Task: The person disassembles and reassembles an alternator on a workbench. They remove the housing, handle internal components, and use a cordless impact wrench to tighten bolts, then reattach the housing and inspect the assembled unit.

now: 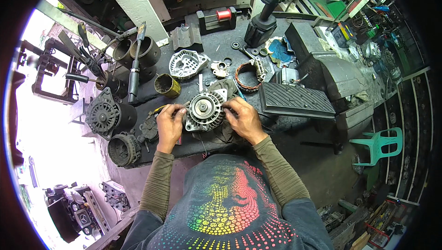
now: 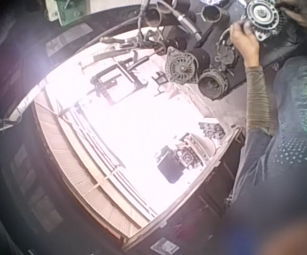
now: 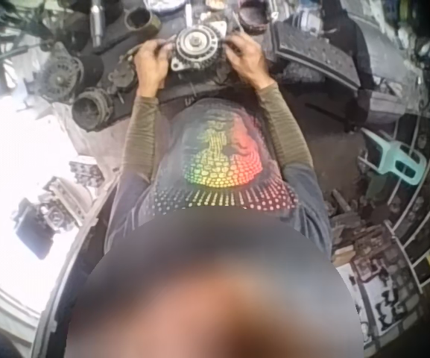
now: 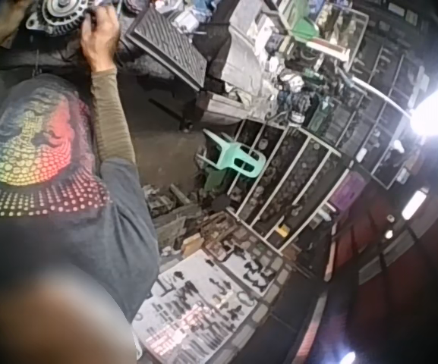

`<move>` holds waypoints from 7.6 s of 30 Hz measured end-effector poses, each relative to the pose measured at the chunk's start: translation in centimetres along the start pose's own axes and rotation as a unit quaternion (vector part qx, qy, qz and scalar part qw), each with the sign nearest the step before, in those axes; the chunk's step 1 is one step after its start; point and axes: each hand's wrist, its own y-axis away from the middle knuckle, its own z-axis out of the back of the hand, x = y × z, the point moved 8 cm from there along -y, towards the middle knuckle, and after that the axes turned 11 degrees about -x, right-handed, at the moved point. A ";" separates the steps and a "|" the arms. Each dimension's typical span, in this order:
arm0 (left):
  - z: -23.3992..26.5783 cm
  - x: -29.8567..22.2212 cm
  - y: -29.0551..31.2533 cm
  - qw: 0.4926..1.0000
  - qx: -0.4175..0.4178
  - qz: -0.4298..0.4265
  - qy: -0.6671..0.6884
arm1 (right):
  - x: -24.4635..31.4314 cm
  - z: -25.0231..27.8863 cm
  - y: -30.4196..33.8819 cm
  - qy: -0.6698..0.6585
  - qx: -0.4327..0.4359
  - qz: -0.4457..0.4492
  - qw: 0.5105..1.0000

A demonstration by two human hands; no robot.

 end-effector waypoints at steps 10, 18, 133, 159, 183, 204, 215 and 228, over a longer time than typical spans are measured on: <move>0.0 0.0 0.3 0.999 0.022 0.025 0.008 | -0.6 -0.3 -0.2 0.015 -0.013 -0.011 1.000; -0.2 -1.2 0.2 0.993 0.018 -0.100 -0.062 | -0.1 -0.4 -0.2 0.028 -0.022 0.000 0.999; -1.6 5.5 0.1 0.969 0.052 0.130 0.205 | 19.1 -5.0 -8.4 0.329 0.240 0.398 0.822; -1.6 5.0 0.7 0.957 0.039 0.136 0.253 | 20.7 -8.7 -9.9 0.318 0.388 0.317 0.805; -2.7 3.6 2.9 0.920 0.112 0.186 0.327 | 21.2 -7.4 -10.9 0.253 0.317 0.312 0.859; -2.9 4.2 2.8 0.934 0.099 0.159 0.305 | 21.4 -8.4 -10.9 0.277 0.322 0.275 0.863; -2.8 4.4 3.0 0.939 0.093 0.186 0.275 | 18.7 -6.3 -9.5 0.076 0.133 0.219 0.964; -3.3 4.8 2.8 0.929 0.106 0.195 0.295 | 17.6 -5.4 -8.7 -0.001 0.034 0.146 0.989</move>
